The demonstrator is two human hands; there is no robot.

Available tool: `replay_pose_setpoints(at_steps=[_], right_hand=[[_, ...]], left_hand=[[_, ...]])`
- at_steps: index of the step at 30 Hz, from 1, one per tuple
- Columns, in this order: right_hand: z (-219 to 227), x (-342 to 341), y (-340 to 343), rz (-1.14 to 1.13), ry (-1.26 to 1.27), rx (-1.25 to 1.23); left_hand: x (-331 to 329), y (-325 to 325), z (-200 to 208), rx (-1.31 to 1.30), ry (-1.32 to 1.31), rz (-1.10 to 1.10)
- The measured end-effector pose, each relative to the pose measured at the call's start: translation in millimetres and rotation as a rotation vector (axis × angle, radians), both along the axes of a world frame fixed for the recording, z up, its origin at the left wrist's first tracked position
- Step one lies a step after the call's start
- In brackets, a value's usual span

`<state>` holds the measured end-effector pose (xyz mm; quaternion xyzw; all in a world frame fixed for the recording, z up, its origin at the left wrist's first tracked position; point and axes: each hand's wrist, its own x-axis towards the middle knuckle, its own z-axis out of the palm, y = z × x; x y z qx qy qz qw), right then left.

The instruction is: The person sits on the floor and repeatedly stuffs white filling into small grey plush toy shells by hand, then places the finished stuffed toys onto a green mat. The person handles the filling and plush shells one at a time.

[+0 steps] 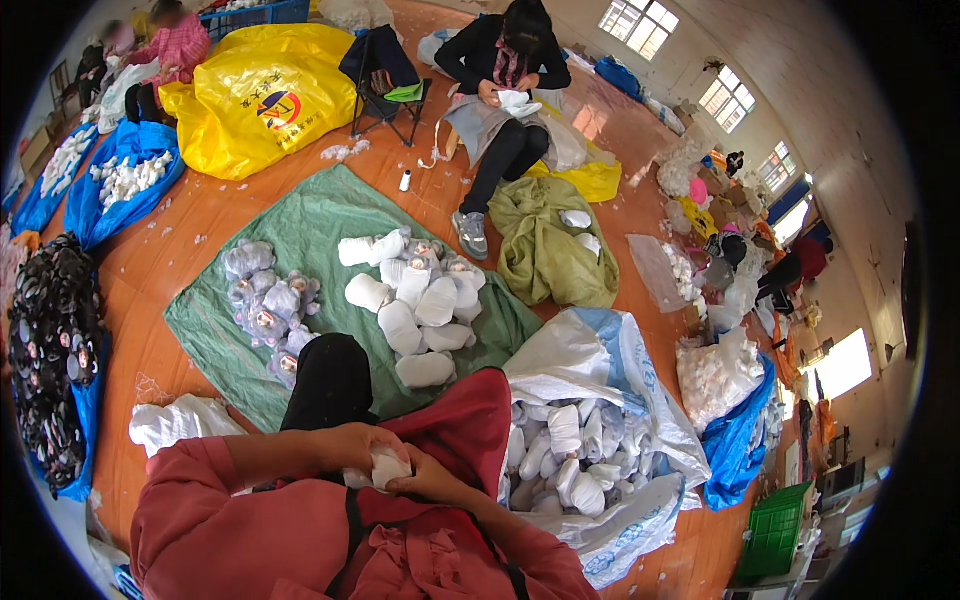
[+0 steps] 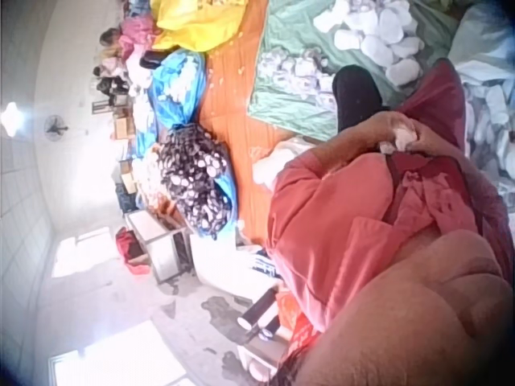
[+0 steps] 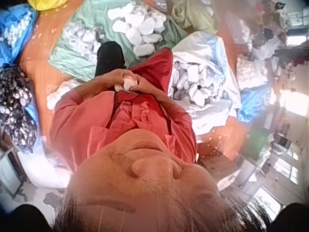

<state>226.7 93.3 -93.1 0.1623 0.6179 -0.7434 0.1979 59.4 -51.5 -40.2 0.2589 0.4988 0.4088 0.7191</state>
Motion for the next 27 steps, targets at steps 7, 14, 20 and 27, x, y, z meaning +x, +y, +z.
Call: replay_pose_setpoints(at_steps=[7,14,20,27], right_hand=[[-12,-5,-13,-0.154,0.09,0.348],[-47,-22,-21,-0.3,0.012,0.577],[-116,-35,-10,-0.409,0.321,0.458],[-129,-40,-24,-0.581,0.282,0.337]], left_hand=[[-9,-8,7,0.056,-0.298,0.205],[12,3,-1,0.247,0.788,0.085],[28,20,-17,0.559,1.372,0.119],[44,35,-12,0.584,1.575,-0.137]])
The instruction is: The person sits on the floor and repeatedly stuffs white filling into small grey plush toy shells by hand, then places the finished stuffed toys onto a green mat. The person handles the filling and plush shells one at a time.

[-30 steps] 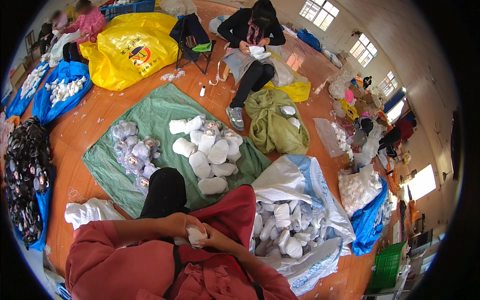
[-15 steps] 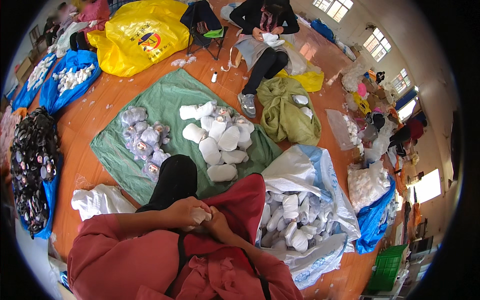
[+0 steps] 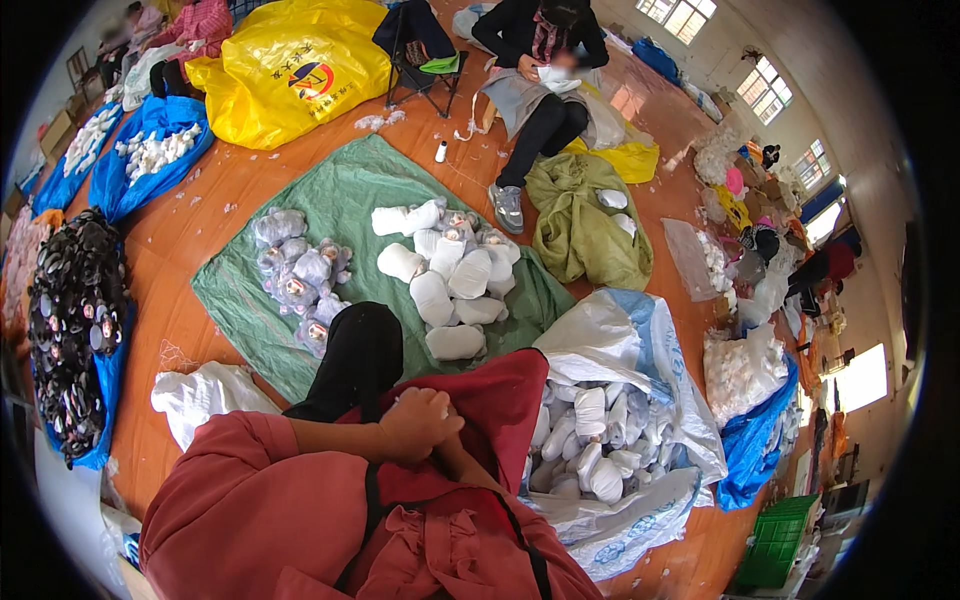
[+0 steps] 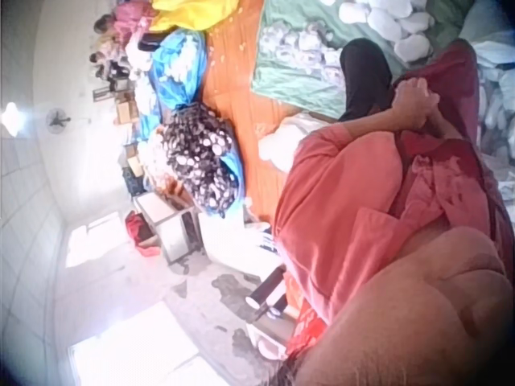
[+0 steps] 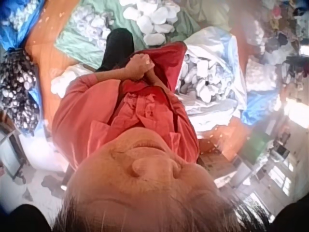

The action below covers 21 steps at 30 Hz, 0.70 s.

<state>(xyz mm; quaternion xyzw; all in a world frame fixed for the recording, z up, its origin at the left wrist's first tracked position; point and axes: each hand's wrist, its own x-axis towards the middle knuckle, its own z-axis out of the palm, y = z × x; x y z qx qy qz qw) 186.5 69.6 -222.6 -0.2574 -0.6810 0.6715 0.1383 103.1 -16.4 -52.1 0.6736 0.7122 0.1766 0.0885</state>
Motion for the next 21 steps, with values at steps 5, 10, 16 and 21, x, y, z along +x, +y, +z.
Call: replay_pose_setpoints(at_steps=[5,10,16,21], right_hand=[[-3,-4,-1,-0.087,0.041,-0.046],[0,-6,6,-0.185,0.09,-0.053],[67,-14,19,-0.292,-0.014,0.23],[106,-22,13,-0.26,0.076,0.399]], left_hand=[[9,-7,0,0.118,-0.021,-0.036],[-2,-10,-3,0.203,-0.066,-0.055],[-33,-5,-12,0.235,-0.131,0.231],[-65,3,-8,0.294,-0.072,0.396]])
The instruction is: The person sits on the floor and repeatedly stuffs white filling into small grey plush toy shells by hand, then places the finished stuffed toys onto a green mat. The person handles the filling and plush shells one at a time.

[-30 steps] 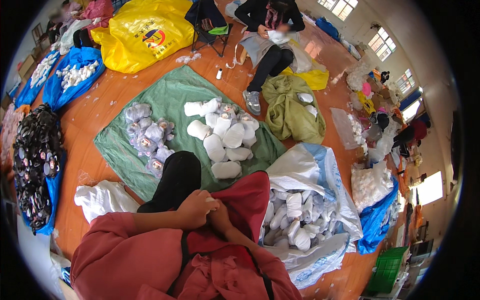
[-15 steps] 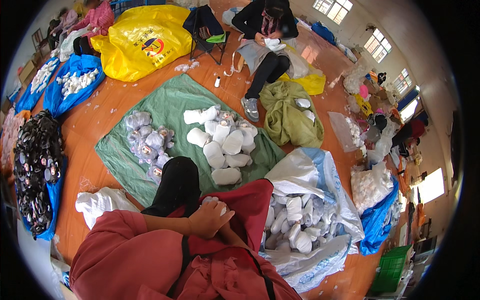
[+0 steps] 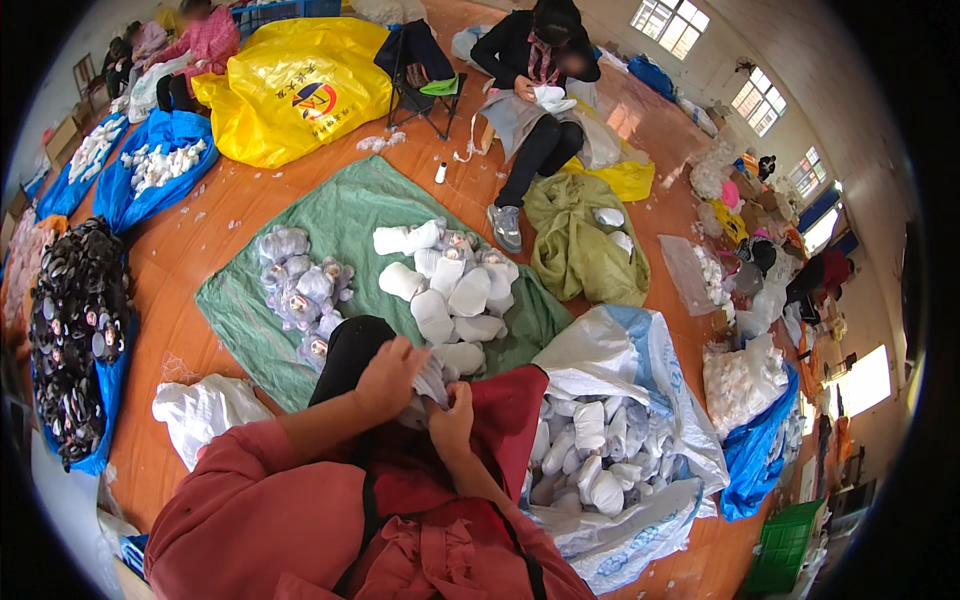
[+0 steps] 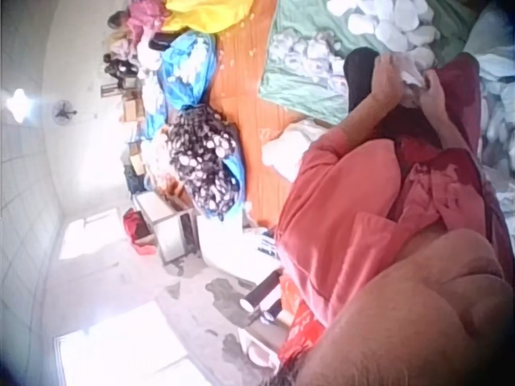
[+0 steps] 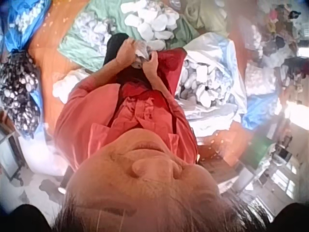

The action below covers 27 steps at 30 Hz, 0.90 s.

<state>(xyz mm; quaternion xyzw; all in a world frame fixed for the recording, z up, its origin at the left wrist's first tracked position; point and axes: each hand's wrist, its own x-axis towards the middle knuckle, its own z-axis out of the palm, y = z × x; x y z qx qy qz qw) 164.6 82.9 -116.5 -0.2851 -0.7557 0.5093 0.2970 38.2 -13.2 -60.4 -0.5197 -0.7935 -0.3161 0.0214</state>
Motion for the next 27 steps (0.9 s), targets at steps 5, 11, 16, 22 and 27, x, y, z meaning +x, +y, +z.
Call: replay_pose_setpoints(at_steps=[5,11,16,22,27], right_hand=[[34,-13,-11,-0.014,0.188,0.226],[53,-7,-11,0.06,0.42,-0.34],[44,1,-1,0.08,0.278,-0.444],[46,19,1,0.36,0.424,-0.526],[51,24,0,0.329,0.356,-0.439]], left_hand=[[-23,17,8,0.296,0.05,0.182],[-15,10,14,0.532,0.003,0.078],[-8,0,17,0.508,0.089,-0.076],[-23,-14,12,0.498,0.247,-0.072],[-29,-18,20,0.57,0.343,-0.019]])
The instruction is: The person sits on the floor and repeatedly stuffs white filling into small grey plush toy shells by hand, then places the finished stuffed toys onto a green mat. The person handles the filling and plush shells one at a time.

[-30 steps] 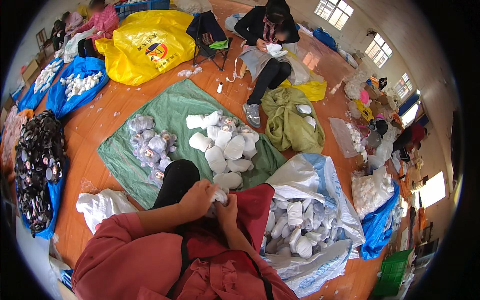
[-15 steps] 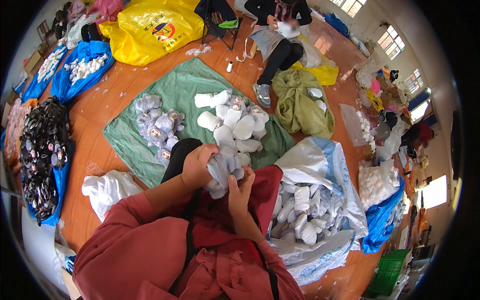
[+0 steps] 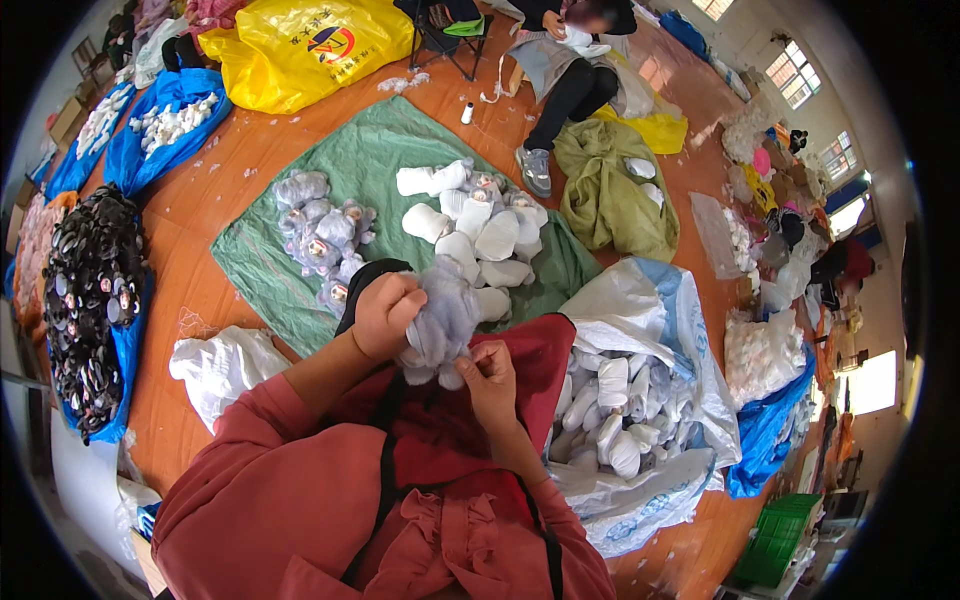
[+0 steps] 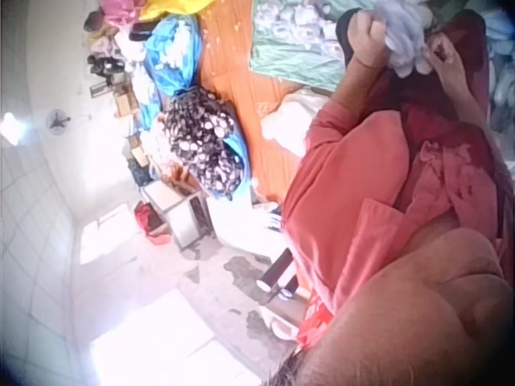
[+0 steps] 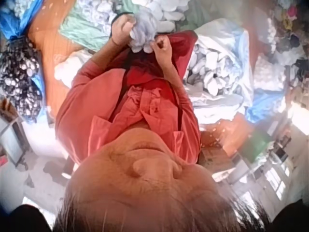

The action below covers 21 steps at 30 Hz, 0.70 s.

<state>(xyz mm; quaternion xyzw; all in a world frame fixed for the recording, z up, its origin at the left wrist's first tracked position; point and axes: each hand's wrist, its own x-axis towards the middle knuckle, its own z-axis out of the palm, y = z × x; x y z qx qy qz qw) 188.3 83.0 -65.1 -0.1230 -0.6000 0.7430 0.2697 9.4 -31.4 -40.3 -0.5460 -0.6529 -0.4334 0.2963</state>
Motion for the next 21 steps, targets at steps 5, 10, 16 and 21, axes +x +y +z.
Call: replay_pose_setpoints(at_steps=[5,10,16,21], right_hand=[[6,-7,23,-0.113,0.018,0.131],[9,-10,30,-0.047,-0.189,0.36],[11,3,46,0.087,-0.31,0.161],[22,16,47,0.201,-0.129,-0.254]], left_hand=[[-2,-4,12,-0.101,0.23,-0.193],[3,0,8,-0.123,0.349,-0.298],[-1,-6,7,-0.185,0.313,-0.414],[-6,-16,11,-0.205,0.234,-0.391]])
